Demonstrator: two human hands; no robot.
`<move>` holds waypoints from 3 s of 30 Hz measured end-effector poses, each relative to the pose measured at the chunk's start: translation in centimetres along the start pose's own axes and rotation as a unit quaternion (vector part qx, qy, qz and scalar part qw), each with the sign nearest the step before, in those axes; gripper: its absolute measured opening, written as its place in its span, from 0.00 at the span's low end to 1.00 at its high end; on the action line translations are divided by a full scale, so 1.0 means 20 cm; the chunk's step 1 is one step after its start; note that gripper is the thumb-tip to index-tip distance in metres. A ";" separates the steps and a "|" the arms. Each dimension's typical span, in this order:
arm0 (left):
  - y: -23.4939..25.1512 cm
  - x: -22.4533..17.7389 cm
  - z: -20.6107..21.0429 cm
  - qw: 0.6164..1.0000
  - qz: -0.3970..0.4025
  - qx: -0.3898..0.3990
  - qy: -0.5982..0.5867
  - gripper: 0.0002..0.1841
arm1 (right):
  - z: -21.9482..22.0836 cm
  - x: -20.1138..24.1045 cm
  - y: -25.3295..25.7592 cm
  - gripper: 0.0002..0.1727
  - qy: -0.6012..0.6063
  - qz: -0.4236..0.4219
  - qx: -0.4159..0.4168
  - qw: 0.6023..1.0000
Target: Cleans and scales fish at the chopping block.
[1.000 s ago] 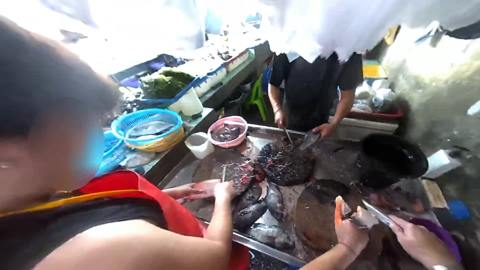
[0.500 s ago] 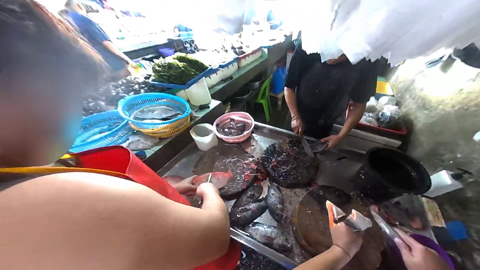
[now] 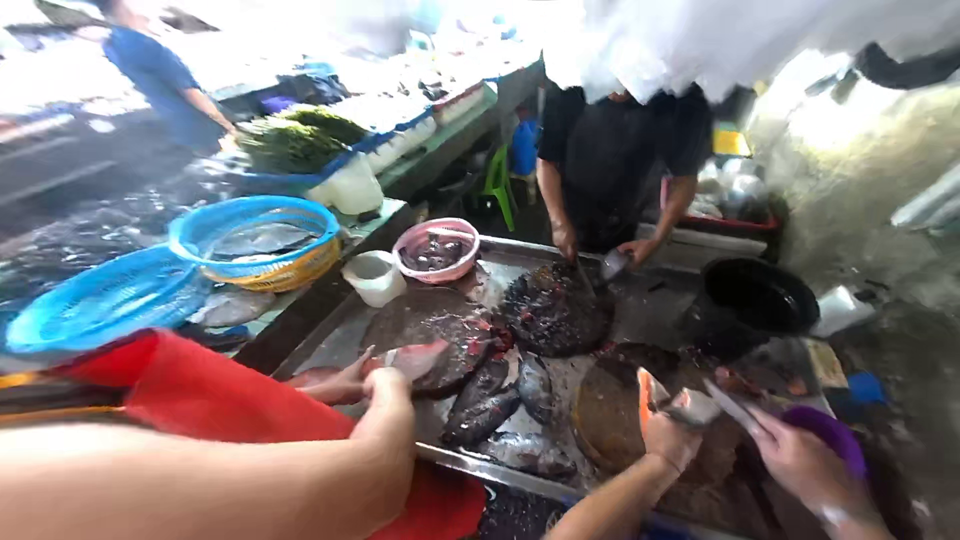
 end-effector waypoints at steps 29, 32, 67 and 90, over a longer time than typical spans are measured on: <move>0.08 -0.15 -0.06 0.969 0.134 0.056 0.202 0.19 | 0.05 -0.42 -0.15 0.23 0.111 0.117 -0.119 0.980; 0.06 -0.13 -0.03 0.878 0.220 0.216 0.367 0.20 | 0.16 -0.45 -0.18 0.24 0.114 0.047 -0.186 0.975; -0.19 0.29 0.11 0.819 -0.165 0.045 -0.548 0.37 | 0.26 0.04 0.27 0.21 0.238 -0.113 0.078 0.961; -0.25 0.42 0.01 0.737 -0.178 0.253 -0.602 0.33 | 0.26 0.10 0.13 0.15 0.040 -0.156 0.256 0.953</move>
Point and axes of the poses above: each hand's wrist, its own y-axis towards the middle knuckle, its own z-axis out of the palm, x = y × z, the point moved 6 cm from there along y, towards the middle knuckle, and after that the axes turned 7 degrees about x, right-handed, at the moved point
